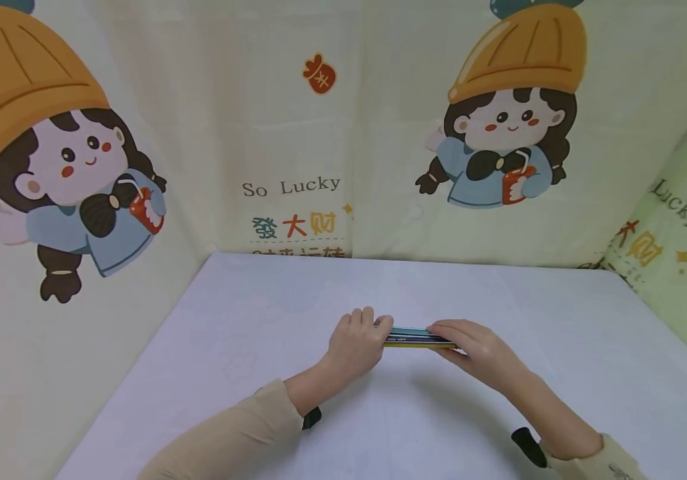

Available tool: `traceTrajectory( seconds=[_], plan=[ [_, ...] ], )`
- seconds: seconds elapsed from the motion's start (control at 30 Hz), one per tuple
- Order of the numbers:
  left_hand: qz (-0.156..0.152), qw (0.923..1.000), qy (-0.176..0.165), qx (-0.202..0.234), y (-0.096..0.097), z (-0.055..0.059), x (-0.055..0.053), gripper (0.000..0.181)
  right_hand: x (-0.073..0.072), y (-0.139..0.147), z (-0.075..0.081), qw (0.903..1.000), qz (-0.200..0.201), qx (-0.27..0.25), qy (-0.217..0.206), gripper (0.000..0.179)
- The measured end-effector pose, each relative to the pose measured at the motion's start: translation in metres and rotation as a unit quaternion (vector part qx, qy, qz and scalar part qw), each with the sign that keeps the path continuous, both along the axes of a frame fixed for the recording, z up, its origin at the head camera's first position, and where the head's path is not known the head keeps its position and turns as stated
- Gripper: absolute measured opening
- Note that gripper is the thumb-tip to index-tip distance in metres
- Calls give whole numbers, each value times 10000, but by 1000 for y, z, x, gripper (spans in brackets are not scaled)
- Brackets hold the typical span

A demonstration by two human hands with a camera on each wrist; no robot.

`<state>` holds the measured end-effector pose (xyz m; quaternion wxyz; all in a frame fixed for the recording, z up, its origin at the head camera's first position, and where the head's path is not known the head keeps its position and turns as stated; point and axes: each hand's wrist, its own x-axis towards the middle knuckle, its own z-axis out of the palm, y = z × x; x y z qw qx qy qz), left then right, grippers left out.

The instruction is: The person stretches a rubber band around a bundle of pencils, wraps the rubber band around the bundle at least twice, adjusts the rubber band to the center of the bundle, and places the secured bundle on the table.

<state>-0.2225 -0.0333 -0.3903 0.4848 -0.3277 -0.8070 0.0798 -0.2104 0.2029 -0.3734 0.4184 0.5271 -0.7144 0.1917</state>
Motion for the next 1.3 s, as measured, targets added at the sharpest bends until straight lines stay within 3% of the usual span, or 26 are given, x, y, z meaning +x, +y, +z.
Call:
traceTrajectory(
  seconds=[0.23, 0.4, 0.67, 0.83, 1.13, 1.3],
  plan=[
    [163, 9999, -8, 38, -4, 1, -4, 25, 1, 8, 10, 9977, -377, -42, 569, 37],
    [140, 9998, -99, 85, -8, -2, -6, 26, 1, 14, 14, 9990, -100, 3, 445, 31],
    [199, 9992, -268, 199, -9, -5, -4, 26, -4, 6, 12, 9975, 384, -115, 586, 26],
    [311, 9988, -348, 168, -10, -8, -2, 31, -6, 3, 9, 9972, 423, -123, 606, 27],
    [423, 9977, -532, 68, -11, -7, -1, 18, -11, 1, 6, 9959, 501, -197, 726, 28],
    [422, 9973, -592, 39, -11, -7, -1, 23, -12, 0, 3, 9956, 497, -213, 766, 30]
  ],
)
